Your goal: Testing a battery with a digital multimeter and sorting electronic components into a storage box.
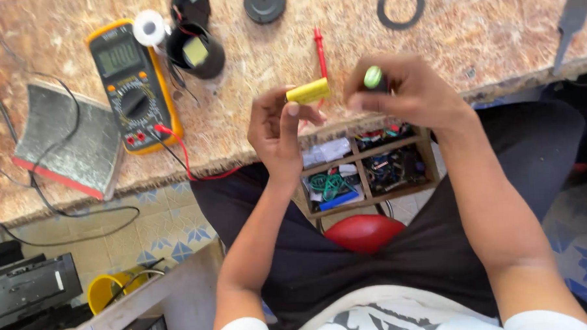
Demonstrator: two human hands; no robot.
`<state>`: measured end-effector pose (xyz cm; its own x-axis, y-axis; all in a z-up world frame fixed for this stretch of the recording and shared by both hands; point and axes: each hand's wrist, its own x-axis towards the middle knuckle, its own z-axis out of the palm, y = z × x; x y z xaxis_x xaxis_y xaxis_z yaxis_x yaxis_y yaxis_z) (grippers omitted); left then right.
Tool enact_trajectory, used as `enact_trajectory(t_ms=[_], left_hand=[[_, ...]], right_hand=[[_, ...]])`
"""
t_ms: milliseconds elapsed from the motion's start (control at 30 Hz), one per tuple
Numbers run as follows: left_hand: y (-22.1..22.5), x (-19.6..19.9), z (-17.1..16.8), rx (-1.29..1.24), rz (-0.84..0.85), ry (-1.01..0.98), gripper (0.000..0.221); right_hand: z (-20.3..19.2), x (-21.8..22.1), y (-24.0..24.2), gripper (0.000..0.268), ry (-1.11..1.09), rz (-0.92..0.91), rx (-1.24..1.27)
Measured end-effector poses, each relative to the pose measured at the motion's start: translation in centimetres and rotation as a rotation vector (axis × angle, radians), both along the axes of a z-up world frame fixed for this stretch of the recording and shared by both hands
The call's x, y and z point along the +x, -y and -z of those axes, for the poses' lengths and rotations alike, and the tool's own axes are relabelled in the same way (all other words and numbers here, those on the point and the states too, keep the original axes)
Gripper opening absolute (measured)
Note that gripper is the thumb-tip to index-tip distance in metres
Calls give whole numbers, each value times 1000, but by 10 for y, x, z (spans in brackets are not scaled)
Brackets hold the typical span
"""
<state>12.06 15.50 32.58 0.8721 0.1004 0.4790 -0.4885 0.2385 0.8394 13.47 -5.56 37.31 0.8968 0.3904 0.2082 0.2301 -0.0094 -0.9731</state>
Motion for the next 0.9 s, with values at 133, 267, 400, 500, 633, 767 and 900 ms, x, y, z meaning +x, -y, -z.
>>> enact_trajectory(t_ms=[133, 267, 400, 500, 633, 767, 900], left_hand=[[-13, 10, 9, -181, 118, -243, 24], [-17, 17, 2, -275, 168, -371, 27], [-17, 20, -2, -297, 195, -427, 28], [-17, 19, -1, -330, 178, -412, 28], [-17, 19, 0, -309, 145, -393, 29], [-19, 16, 9, -299, 128, -371, 31], [-20, 14, 1, -295, 142, -349, 30]], right_hand=[[38, 37, -27, 19, 71, 139, 185], [42, 32, -43, 15, 185, 309, -64], [41, 27, -45, 12, 268, 275, -74], [35, 31, -48, 11, 286, 256, -49], [40, 34, -49, 11, 298, 243, -39], [43, 32, -49, 8, 377, 244, -115], [43, 29, -48, 5, 406, 246, -148]])
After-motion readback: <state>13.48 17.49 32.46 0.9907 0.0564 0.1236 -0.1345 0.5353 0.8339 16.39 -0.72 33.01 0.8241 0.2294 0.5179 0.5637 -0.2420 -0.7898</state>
